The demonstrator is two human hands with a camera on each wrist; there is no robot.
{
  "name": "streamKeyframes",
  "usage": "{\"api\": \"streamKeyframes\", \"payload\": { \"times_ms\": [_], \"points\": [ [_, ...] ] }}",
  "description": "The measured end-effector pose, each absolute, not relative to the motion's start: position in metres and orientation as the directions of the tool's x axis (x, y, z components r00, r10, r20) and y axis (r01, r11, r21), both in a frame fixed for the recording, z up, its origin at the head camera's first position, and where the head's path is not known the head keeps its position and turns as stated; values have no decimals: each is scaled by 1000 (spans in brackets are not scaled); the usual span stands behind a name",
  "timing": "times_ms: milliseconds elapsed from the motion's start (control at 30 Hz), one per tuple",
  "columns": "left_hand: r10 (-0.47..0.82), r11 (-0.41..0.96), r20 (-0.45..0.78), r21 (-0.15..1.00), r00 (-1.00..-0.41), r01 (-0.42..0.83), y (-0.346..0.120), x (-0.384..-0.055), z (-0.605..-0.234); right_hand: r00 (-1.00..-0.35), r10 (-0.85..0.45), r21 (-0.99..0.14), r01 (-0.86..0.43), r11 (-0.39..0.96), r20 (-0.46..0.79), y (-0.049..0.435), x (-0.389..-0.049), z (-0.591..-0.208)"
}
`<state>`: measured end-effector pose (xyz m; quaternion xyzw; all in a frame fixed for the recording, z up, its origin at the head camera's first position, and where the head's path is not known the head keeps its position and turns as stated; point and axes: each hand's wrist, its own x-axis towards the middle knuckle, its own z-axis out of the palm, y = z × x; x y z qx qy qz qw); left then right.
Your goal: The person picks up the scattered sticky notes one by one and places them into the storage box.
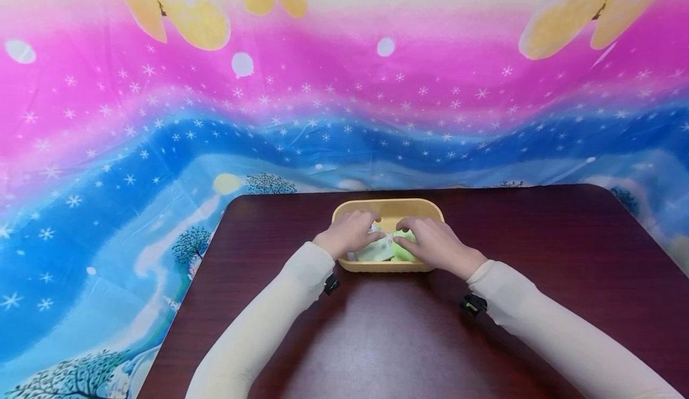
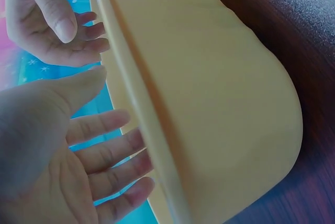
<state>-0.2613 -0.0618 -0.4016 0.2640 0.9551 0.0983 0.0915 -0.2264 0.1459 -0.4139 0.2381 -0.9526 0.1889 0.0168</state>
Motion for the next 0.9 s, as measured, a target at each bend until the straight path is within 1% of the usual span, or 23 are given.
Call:
{"api": "streamKeyframes", "payload": {
  "times_ms": [267,433,600,900],
  "points": [
    [532,824,-52,261,-845,503,-67,-257,-396,-893,-429,-362,-448,818,137,145,-224,-410],
    [536,814,-11,273,-844,513,-71,-253,-391,-889,-427,-361,-458,812,167,143,-222,-408],
    [531,814,-5,284,-848,508,-73,-249,-389,-883,-430,-361,-470,806,189,143,-219,-407],
    [528,808,28,293,-849,512,-77,-241,-385,-887,-422,-379,-461,802,188,141,-213,-402]
  ]
}}
